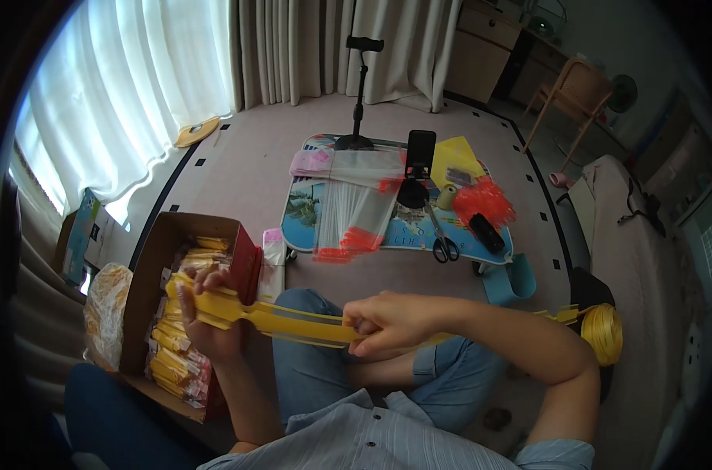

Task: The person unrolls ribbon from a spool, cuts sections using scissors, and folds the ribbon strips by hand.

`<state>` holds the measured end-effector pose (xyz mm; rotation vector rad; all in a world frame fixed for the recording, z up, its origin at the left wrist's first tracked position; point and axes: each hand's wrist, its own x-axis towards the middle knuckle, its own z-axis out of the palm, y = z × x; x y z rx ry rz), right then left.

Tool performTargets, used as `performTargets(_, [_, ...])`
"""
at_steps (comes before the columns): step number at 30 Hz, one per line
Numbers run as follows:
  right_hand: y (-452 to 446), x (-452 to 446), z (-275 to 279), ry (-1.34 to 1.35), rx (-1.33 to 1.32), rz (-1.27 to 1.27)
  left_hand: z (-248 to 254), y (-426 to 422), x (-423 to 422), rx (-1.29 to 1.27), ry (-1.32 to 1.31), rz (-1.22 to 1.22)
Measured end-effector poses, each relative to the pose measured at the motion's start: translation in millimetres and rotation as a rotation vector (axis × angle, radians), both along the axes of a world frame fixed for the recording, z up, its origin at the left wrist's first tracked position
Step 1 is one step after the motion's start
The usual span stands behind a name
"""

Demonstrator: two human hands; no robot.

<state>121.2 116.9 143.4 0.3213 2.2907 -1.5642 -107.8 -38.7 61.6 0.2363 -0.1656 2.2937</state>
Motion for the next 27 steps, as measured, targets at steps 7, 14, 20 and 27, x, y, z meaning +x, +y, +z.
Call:
performTargets(7, [-8, -56, 33, 0.045, 0.219, 0.226, 0, -25, -40, -0.003, 0.016, 0.078])
performTargets(14, [20, -110, 40, 0.173, 0.096, 0.247, -35, 1, -89, -0.14, -0.133, 0.098])
performTargets(20, [22, -115, 39, 0.674, 0.045, 0.251, -47, 40, -50, -0.466, 0.332, -0.14])
performTargets(27, [12, -62, 27, 0.52, -0.011, -0.145, -26, 45, 55, -0.4, 0.649, -0.423])
